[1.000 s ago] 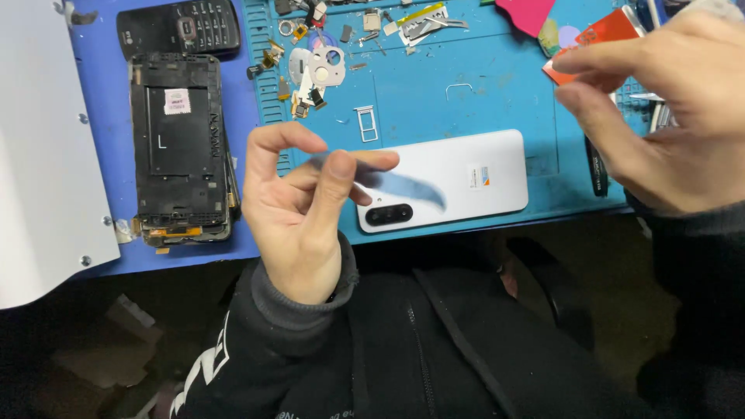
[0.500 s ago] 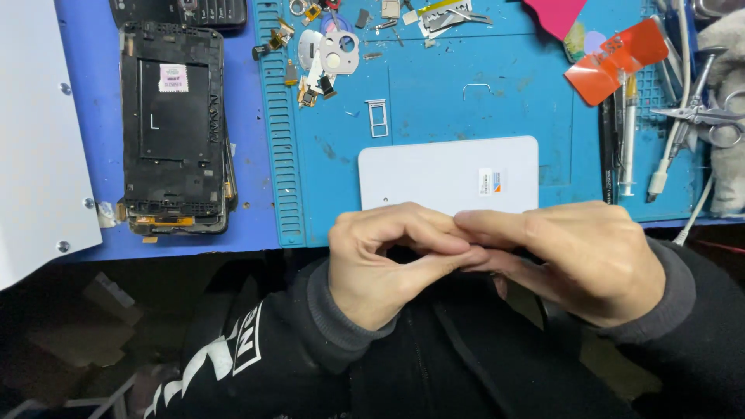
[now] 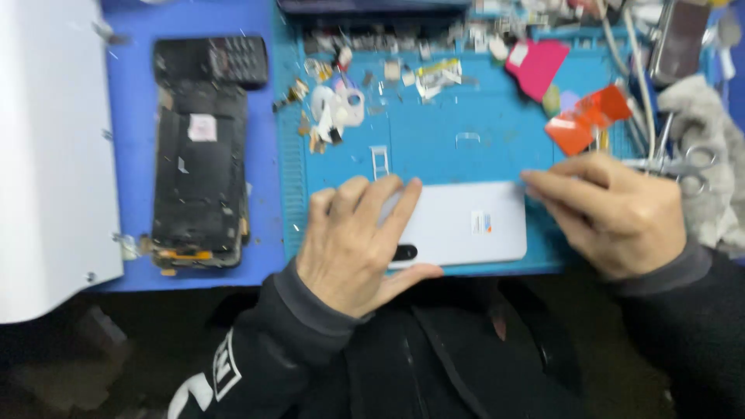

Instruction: Repairing a smartphone by cutting and applying adhesive tape to the back panel.

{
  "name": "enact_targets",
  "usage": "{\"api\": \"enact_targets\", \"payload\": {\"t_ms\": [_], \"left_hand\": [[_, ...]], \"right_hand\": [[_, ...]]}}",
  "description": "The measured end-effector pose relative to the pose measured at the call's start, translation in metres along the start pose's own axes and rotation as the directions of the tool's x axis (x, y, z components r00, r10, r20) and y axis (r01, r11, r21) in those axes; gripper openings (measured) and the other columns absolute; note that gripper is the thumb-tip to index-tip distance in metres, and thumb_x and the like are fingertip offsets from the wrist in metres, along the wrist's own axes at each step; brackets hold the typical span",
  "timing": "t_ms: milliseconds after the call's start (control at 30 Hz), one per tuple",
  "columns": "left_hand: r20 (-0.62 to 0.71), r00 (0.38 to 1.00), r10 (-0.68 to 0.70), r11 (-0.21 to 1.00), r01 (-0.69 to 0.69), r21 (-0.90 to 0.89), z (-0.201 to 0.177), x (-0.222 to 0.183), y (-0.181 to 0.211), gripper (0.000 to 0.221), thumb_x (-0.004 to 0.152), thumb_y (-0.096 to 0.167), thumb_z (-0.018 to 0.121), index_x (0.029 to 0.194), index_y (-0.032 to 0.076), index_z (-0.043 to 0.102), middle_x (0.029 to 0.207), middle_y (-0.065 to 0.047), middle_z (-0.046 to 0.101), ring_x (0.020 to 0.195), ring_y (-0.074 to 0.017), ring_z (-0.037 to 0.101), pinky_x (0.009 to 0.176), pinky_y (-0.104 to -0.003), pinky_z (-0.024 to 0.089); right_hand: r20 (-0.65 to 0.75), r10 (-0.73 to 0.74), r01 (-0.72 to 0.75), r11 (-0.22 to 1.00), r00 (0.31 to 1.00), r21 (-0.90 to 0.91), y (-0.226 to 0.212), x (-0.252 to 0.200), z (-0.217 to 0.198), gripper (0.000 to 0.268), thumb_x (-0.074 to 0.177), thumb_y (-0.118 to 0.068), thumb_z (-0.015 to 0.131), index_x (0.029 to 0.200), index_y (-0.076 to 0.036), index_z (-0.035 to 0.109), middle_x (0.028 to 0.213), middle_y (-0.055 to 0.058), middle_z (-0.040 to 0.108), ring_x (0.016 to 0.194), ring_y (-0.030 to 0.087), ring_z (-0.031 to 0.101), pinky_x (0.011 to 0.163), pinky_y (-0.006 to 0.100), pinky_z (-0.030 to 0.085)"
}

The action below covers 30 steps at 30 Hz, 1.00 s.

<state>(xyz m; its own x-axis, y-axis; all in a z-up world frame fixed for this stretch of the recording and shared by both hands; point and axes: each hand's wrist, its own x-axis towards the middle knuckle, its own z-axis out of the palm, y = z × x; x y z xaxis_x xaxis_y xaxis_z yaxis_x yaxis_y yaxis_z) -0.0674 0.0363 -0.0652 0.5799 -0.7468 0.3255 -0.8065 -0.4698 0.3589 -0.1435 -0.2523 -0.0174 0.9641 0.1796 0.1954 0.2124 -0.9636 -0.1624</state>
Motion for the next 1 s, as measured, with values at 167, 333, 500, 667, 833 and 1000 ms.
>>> {"api": "enact_targets", "payload": {"t_ms": [167, 333, 500, 667, 833, 1000], "left_hand": [[-0.096, 0.994, 0.045, 0.999, -0.047, -0.019, -0.004, 0.003, -0.004, 0.082, 0.081, 0.060, 0.076, 0.141, 0.007, 0.060, 0.133, -0.012, 0.056, 0.121, -0.0296, 0.046, 0.097, -0.043, 0.037], [-0.076, 0.996, 0.043, 0.993, -0.051, -0.108, 0.001, -0.002, -0.004, 0.079, 0.085, 0.057, 0.076, 0.140, 0.002, 0.060, 0.134, -0.014, 0.056, 0.121, -0.0298, 0.045, 0.099, -0.043, 0.038], [-0.084, 0.996, 0.028, 0.990, -0.039, -0.138, 0.002, -0.003, -0.007, 0.080, 0.082, 0.058, 0.077, 0.137, 0.001, 0.062, 0.132, -0.012, 0.057, 0.120, -0.0295, 0.045, 0.098, -0.043, 0.037], [-0.086, 0.996, 0.024, 0.989, -0.036, -0.143, 0.003, -0.005, -0.009, 0.081, 0.082, 0.060, 0.077, 0.135, 0.001, 0.063, 0.131, -0.011, 0.058, 0.119, -0.0290, 0.045, 0.098, -0.043, 0.037], [-0.069, 0.998, -0.004, 0.995, -0.003, -0.101, 0.002, -0.008, -0.008, 0.085, 0.080, 0.062, 0.077, 0.136, 0.000, 0.060, 0.128, -0.012, 0.057, 0.116, -0.0294, 0.045, 0.095, -0.044, 0.037], [-0.028, 0.998, -0.065, 0.995, 0.063, -0.073, -0.007, -0.016, -0.010, 0.087, 0.078, 0.059, 0.078, 0.138, 0.000, 0.057, 0.128, -0.012, 0.054, 0.112, -0.0287, 0.047, 0.090, -0.043, 0.037]], "right_hand": [[-0.065, -0.173, 0.171, 0.985, 0.983, -0.024, -0.007, 0.024, 0.004, 0.035, 0.074, -0.009, 0.075, 0.107, -0.018, 0.078, 0.090, 0.000, 0.072, 0.072, 0.022, 0.071, 0.059, 0.035, 0.055], [-0.038, -0.168, 0.168, 0.986, 0.985, -0.019, -0.010, 0.028, 0.010, 0.019, 0.078, -0.020, 0.077, 0.096, -0.015, 0.075, 0.087, -0.001, 0.073, 0.066, 0.020, 0.070, 0.051, 0.033, 0.054], [-0.019, -0.177, 0.176, 0.984, 0.984, -0.023, -0.006, 0.029, 0.012, 0.016, 0.080, -0.021, 0.076, 0.095, -0.015, 0.074, 0.087, -0.001, 0.072, 0.069, 0.020, 0.071, 0.054, 0.033, 0.054], [-0.007, -0.158, 0.157, 0.987, 0.987, -0.033, -0.008, 0.031, 0.009, 0.014, 0.081, -0.021, 0.075, 0.092, -0.013, 0.074, 0.084, -0.001, 0.072, 0.069, 0.020, 0.071, 0.054, 0.034, 0.053], [0.054, -0.149, 0.152, 0.987, 0.987, -0.060, -0.005, 0.030, 0.008, 0.014, 0.081, -0.022, 0.074, 0.091, -0.012, 0.074, 0.082, 0.001, 0.070, 0.067, 0.021, 0.070, 0.053, 0.035, 0.053], [0.084, -0.150, 0.158, 0.982, 0.985, -0.104, -0.003, 0.029, 0.004, 0.015, 0.082, -0.023, 0.074, 0.090, -0.011, 0.074, 0.082, 0.001, 0.071, 0.068, 0.021, 0.070, 0.055, 0.035, 0.054]]}}
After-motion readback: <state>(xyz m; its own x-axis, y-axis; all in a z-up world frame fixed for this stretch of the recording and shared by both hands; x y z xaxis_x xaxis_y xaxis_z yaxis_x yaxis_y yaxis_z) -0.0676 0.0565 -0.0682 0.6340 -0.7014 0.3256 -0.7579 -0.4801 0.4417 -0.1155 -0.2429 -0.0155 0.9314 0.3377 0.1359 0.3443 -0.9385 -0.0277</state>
